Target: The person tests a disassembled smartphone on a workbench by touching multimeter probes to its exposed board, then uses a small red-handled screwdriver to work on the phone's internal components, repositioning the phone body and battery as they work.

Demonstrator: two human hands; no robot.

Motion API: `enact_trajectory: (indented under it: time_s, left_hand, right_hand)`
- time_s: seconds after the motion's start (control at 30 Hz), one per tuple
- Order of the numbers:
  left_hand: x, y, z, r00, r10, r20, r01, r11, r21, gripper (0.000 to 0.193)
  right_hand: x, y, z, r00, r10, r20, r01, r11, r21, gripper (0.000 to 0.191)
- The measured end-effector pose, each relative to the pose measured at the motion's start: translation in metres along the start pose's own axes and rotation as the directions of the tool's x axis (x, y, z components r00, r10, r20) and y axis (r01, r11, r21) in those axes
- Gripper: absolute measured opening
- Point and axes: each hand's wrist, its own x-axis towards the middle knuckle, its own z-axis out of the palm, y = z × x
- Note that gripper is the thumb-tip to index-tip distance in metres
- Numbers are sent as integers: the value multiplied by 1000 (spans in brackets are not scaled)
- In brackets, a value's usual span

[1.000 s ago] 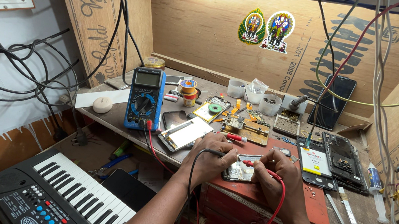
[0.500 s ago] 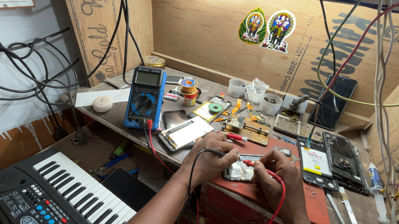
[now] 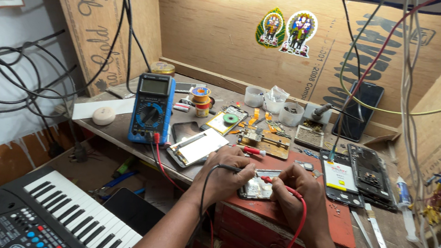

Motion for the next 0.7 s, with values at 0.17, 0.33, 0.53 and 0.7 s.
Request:
enact_trajectory:
  time_s: [0.17, 0.33, 0.53, 0.7]
  left_hand:
    - [1, 3, -2, 995, -71, 68, 70, 997, 15, 35]
    - [1, 1, -2, 997, -52, 54, 52, 999, 4, 36]
    - [1, -1, 0, 1000, -13, 24, 13, 1000, -10, 36]
    - [1, -1, 0, 998, -50, 47, 49, 999, 13, 35]
  right_hand:
    - [0, -1, -1, 1000, -14, 2, 14, 1000, 1, 20]
    - [1, -2, 0, 1000, -15, 7, 14, 1000, 22, 20]
    - [0, -2, 0, 1000, 8, 12, -9, 1000, 10, 20]
    - [1, 2, 0, 1000, -1, 16, 1, 1000, 22, 20]
